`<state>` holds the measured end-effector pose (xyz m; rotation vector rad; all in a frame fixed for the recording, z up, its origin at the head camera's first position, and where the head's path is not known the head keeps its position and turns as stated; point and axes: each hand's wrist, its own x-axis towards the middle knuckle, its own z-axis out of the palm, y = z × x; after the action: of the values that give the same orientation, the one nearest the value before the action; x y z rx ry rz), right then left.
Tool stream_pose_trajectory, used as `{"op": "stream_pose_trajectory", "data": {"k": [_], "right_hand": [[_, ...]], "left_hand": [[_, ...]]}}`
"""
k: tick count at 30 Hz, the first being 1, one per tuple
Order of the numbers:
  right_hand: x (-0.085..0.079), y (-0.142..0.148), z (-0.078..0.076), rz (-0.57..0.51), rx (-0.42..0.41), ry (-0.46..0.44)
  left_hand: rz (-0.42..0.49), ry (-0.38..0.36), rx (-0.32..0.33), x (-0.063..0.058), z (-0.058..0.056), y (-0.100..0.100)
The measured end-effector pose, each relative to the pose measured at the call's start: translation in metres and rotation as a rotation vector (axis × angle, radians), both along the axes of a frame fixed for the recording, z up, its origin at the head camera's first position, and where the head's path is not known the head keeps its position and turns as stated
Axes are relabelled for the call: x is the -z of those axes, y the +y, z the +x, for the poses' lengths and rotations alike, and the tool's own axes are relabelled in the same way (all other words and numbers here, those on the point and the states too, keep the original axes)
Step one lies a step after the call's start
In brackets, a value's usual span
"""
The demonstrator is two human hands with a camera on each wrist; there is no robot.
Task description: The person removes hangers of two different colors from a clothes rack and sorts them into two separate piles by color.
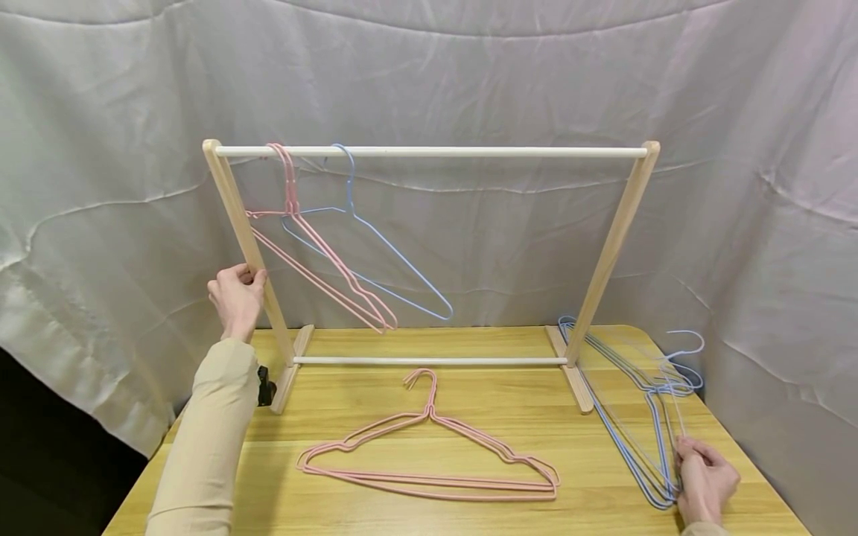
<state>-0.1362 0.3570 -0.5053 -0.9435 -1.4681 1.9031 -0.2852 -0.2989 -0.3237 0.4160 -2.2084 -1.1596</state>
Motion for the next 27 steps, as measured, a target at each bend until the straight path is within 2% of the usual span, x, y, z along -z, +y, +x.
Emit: {"op": "stream_pose_trajectory", "data": {"k": [4,8,11,14,23,27], "right_hand": [[0.0,0.0,0.001,0.064,0.006,-0.054],[0.0,0.0,0.003,0.188,-0.007,-0.184],[0.0,0.002,0.005,0.283,-0.044,-0.289],[0.0,0.005,0.007,0.358,-0.089,-0.357],[-0.003,0.015,0.007,0.449,-0.205,-0.509],[-0.003,0.018,0.006,0.503,-0.243,-0.533]], "left_hand": [[0.005,-0.001,0.003,0.0,0.0,0.0],[0.012,-0.008,0.007,0.0,0.0,0.0],[0.011,-0.007,0.005,0.001,0.0,-0.001],[0.008,-0.003,0.003,0.0,0.0,0.0],[0.009,-0.014,0.008,0.0,0.001,0.0],[0.009,-0.021,0.008,0.0,0.0,0.0]]}}
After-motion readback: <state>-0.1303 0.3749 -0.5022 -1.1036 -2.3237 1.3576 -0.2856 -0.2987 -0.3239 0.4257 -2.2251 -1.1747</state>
